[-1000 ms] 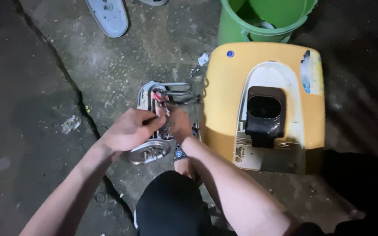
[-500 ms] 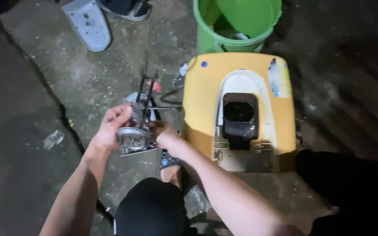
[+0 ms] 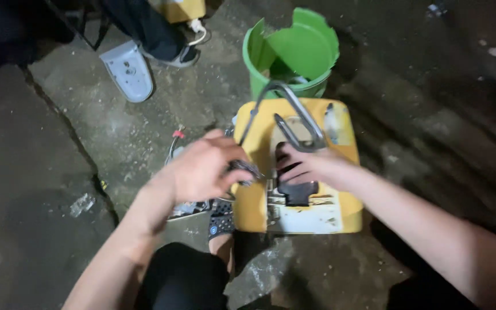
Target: The person disassembles a yellow and white appliance, removing the top cover and a metal heating element. They then use a tool to clean the heating element and reassemble the appliance.
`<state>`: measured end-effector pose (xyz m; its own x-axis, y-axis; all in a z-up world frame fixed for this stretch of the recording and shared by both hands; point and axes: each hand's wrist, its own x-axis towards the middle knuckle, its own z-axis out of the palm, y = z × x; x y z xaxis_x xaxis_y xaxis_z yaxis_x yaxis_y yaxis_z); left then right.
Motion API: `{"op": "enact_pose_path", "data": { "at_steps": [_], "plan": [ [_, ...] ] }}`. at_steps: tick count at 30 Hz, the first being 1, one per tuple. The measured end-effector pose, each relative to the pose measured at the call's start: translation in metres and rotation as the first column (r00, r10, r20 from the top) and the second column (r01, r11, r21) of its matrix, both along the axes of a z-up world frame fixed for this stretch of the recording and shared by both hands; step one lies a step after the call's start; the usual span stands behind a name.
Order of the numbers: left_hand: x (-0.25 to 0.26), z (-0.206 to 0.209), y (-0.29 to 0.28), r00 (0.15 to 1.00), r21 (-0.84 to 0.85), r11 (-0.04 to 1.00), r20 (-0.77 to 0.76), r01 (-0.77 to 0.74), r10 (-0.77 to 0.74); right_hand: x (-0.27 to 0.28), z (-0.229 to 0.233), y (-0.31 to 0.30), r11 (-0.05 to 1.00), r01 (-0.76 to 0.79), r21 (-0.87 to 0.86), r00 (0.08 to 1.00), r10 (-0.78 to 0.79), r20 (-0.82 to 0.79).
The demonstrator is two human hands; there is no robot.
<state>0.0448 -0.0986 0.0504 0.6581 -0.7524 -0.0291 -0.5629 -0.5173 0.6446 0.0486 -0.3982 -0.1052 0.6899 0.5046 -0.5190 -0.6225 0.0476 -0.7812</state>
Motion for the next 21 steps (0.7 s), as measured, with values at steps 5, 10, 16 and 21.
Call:
{"op": "enact_pose_path", "data": {
  "at_steps": [5,10,16,21],
  "plan": [
    [0.001,-0.013,-0.040,0.889,0.143,0.988,0.443,0.054,-0.113,-0.001,0.059,-0.072,0.658,0.727,-0.196,0.671,-0.741,0.006],
    [-0.003,-0.037,-0.069,0.697,0.147,0.988,0.714,-0.053,-0.069,-0.016,0.072,-0.064,0.831,0.544,-0.114,0.810,-0.485,0.331],
    [-0.004,-0.069,-0.089,0.590,0.019,0.981,0.801,-0.193,0.101,-0.034,0.114,-0.044,0.755,0.643,-0.127,0.647,-0.448,0.617],
    [-0.010,-0.079,-0.099,0.663,-0.282,0.879,0.579,-0.384,0.475,-0.029,0.105,-0.047,0.691,0.715,-0.103,0.515,-0.422,0.746]
  ]
}}
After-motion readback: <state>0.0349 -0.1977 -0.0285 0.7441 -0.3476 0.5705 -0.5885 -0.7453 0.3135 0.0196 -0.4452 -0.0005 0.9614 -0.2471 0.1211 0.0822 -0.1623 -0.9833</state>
